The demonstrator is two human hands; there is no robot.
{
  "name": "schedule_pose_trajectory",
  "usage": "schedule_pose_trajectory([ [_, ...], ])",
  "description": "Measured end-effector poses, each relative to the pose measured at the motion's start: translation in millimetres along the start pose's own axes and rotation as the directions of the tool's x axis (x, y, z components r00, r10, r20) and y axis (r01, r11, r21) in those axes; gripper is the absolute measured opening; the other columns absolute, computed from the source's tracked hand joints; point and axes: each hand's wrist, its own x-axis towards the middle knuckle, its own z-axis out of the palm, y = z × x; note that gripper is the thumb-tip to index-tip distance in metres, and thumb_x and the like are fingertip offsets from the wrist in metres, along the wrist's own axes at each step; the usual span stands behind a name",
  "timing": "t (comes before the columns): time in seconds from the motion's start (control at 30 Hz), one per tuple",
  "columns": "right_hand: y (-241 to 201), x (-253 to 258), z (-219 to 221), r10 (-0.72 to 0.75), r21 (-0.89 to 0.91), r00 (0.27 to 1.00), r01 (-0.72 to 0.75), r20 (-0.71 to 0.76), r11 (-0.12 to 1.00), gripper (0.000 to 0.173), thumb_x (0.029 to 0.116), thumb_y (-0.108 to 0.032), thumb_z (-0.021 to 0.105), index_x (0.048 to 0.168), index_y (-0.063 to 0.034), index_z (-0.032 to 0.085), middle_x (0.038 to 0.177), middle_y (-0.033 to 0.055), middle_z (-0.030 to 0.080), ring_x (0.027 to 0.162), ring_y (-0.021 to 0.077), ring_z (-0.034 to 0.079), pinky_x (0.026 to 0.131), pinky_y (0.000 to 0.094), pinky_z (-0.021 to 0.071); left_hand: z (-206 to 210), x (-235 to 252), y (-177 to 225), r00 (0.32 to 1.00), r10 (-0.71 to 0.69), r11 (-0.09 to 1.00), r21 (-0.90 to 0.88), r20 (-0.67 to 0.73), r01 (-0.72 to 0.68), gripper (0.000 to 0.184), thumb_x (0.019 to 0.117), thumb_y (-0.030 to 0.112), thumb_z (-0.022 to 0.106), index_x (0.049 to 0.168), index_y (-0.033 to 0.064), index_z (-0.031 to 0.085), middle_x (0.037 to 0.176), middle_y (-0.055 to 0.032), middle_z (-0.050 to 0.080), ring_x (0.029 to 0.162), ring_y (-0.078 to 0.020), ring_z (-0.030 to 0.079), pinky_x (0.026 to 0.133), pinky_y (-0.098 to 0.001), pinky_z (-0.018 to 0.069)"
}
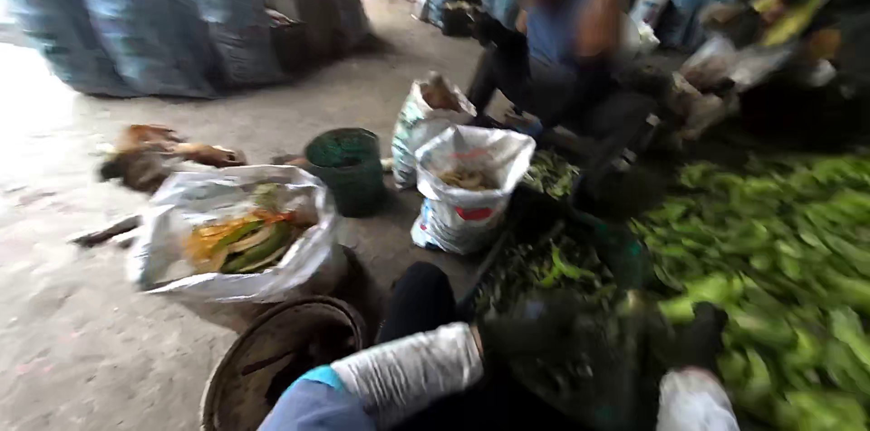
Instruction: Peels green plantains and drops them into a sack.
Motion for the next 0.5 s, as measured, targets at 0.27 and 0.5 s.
schedule_pose_trajectory([
  [0.27, -39, -12, -15, 0.079, 0.347, 0.996, -0.086, 0.033, 0.934, 0.059, 0.1015, -0.037, 0.056, 0.155, -0.0263, 0.033, 0.132, 0.0035, 0.058, 0.106, 0.0137, 0.062, 0.084, 0.0353, 0.0568, -14, 82, -52, 0.964, 0.050, 0.996, 0.079, -0.261, -0.030, 0.049, 0.0987, 0.027, 0.068, 0.146, 0.0195, 0.055, 0.121, -0.0105, 0.069, 0.101, -0.0232, 0.069, 0.087, -0.0478, 0.0576],
  [0.5, -38, -23, 7, -0.031, 0.417, 0.999, 0.020, 0.020, 0.909, 0.063, 0.1012, -0.045, 0.057, 0.156, -0.0276, 0.030, 0.136, 0.0037, 0.058, 0.105, 0.0187, 0.065, 0.081, 0.0396, 0.0593, 70, 45, -93, 0.981, -0.192, 0.880, -0.435, 0.041, 0.191, 0.058, 0.1093, 0.047, 0.029, 0.141, 0.0032, 0.050, 0.110, -0.0106, 0.064, 0.095, -0.0136, 0.063, 0.085, -0.0339, 0.0556],
])
